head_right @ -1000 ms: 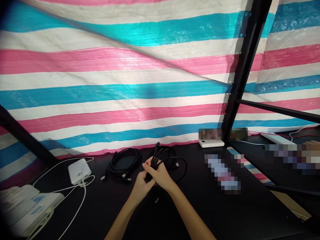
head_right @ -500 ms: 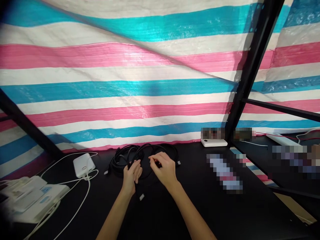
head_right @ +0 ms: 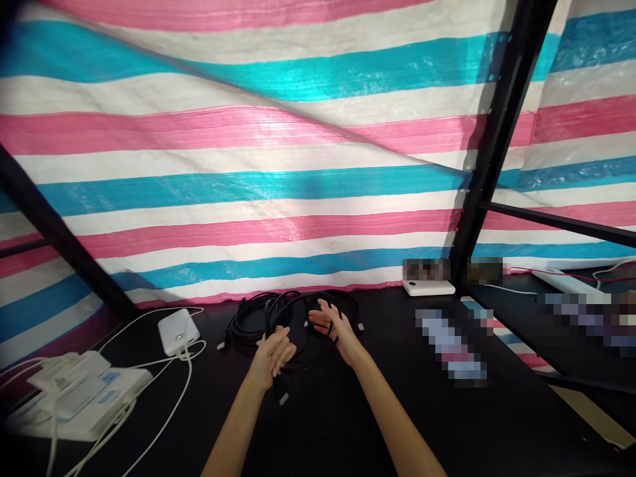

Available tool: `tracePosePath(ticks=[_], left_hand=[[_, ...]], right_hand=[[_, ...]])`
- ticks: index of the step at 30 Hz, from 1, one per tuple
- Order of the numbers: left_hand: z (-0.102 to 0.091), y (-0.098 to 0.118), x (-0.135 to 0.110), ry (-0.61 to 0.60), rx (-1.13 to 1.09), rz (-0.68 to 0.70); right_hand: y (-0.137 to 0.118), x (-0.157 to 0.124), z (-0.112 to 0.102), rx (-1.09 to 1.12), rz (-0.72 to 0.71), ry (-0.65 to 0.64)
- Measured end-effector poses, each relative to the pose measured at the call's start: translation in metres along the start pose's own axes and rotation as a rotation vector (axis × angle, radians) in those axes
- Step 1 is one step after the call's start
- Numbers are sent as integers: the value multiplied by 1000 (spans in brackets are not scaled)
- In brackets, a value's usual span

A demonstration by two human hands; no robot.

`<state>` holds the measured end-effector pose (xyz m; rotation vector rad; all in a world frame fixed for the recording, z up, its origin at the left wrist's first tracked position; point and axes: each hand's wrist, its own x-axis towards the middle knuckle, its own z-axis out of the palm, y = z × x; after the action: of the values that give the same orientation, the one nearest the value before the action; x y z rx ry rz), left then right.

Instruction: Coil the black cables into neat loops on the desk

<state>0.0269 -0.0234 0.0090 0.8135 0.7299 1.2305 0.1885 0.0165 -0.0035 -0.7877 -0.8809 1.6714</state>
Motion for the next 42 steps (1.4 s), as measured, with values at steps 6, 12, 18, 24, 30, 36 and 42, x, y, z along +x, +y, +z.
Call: tracePosePath(ticks=[6,12,18,24,30,36,42], left_hand=[[10,-1,-10,-206,127,-23],[15,-4,-15,-533,131,-212],[13,-5,-14,-646,136,-338],[7,-2,-13,-591,106,-326],[2,-2,-11,-592,91,-389],[2,-7,-13,-641,40,-512],[1,-8,-11,-565,27,-558]], right_hand=[[-5,-5,-8,-42,-137,44],[2,0,-17,-160,-167,43],[-7,-7,-12,-219,-307,-88],[-16,-16,-8,-358,-219,-133],[-3,-8,-12,-389,-319,-65],[-9,-12,-15,-311,-272,-214],[-6,-14,-17,-285,-109,-270]])
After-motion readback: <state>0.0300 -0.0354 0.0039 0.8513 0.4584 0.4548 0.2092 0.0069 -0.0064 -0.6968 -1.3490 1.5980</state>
